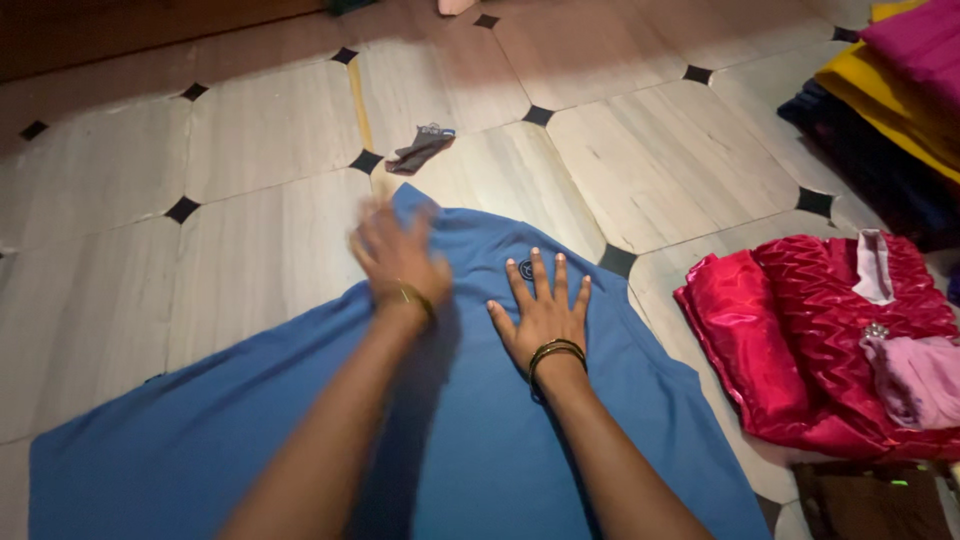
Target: The person folds a blue shirt on the floor. They smooth the fabric, fold the sleeves and sides, then fold the shirt into a compact rectangle.
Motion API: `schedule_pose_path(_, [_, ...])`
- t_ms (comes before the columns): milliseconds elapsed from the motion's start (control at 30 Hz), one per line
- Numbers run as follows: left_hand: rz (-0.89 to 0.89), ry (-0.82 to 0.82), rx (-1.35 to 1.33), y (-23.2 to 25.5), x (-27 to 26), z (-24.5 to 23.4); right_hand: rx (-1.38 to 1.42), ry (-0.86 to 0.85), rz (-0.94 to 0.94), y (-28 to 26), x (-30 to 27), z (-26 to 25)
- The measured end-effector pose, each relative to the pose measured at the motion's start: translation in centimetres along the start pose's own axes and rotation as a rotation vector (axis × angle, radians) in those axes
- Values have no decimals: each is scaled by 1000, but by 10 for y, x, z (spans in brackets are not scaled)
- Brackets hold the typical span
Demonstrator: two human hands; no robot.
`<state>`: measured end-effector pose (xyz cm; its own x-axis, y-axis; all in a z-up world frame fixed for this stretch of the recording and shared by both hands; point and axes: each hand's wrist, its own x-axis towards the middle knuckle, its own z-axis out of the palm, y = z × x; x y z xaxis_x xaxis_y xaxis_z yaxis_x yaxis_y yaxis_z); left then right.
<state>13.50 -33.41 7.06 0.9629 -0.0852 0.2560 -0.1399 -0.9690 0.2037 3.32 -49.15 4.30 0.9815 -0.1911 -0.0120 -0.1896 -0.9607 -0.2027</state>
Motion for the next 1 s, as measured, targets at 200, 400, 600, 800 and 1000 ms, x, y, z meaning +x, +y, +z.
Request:
schedule_pose_path(200, [86,-554,17,3,-98,10,-42,-9,4,0,0,-5])
schedule_pose_path(400, [-288,-428,196,-135,-97,-8,-49,-89,99,9,-11,-10])
schedule_pose_path(600, [-178,-39,80,-162,-101,-14,124,125,68,32,-4,18])
schedule_pose_path(800, [119,-377,-45,-55,-106,3,57,60,-344,8,74,50])
schedule_pose_path(1000, [-29,-473,51,-57,-103,-41,-15,28,-297,2,86,35])
